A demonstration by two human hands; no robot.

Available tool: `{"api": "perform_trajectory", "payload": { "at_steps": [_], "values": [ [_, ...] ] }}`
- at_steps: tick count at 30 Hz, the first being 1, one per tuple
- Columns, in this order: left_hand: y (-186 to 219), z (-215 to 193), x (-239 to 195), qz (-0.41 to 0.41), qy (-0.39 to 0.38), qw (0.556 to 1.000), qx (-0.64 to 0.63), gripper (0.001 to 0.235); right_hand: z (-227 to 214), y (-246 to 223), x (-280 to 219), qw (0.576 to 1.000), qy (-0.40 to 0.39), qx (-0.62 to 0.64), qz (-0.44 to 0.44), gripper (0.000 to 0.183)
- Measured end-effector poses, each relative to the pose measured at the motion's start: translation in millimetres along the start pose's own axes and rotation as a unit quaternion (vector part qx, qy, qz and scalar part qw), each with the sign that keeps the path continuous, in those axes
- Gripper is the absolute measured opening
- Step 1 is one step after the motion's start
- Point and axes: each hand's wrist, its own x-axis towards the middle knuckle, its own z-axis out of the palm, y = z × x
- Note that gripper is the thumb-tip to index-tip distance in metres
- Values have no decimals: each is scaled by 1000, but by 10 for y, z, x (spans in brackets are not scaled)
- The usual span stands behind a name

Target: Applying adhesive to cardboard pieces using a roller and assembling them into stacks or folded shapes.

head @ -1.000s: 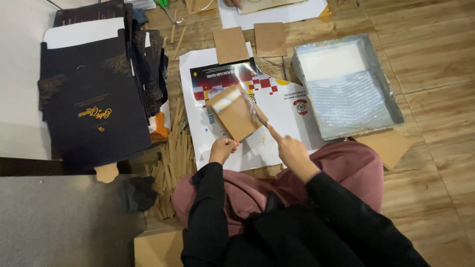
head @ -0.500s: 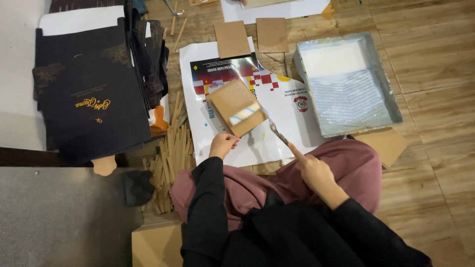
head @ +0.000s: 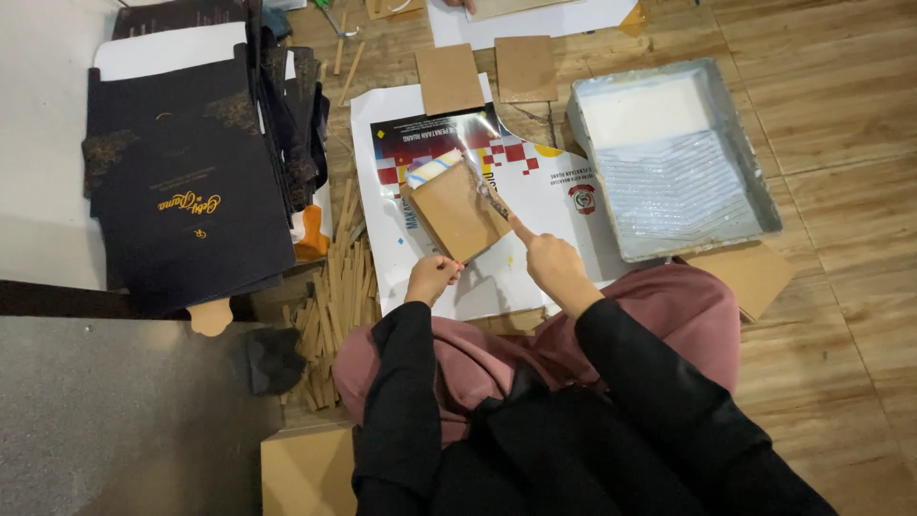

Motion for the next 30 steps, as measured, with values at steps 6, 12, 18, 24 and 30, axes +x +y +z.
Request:
{"api": "perform_trajectory", "payload": {
  "at_steps": [6, 12, 18, 24, 30],
  "values": [
    [-38, -11, 41, 1, -1, 1000, 0, 19, -18, 250, -725, 1000, 0, -25, -13, 70],
    [57, -34, -34, -17, -2, 1000, -3, 18, 138, 512, -1276, 997, 28, -68, 21, 69],
    [-2, -62, -35, -25, 11, 1000, 8, 18, 114, 334, -887, 999, 32, -41, -14, 71],
    [-141, -180, 53, -35, 83, 996, -15, 17, 169, 519, -1143, 998, 24, -55, -2, 74],
    [88, -323, -99, -54, 255, 956, -136, 27, -137, 555, -1659, 992, -76, 46, 91, 59]
  ]
}}
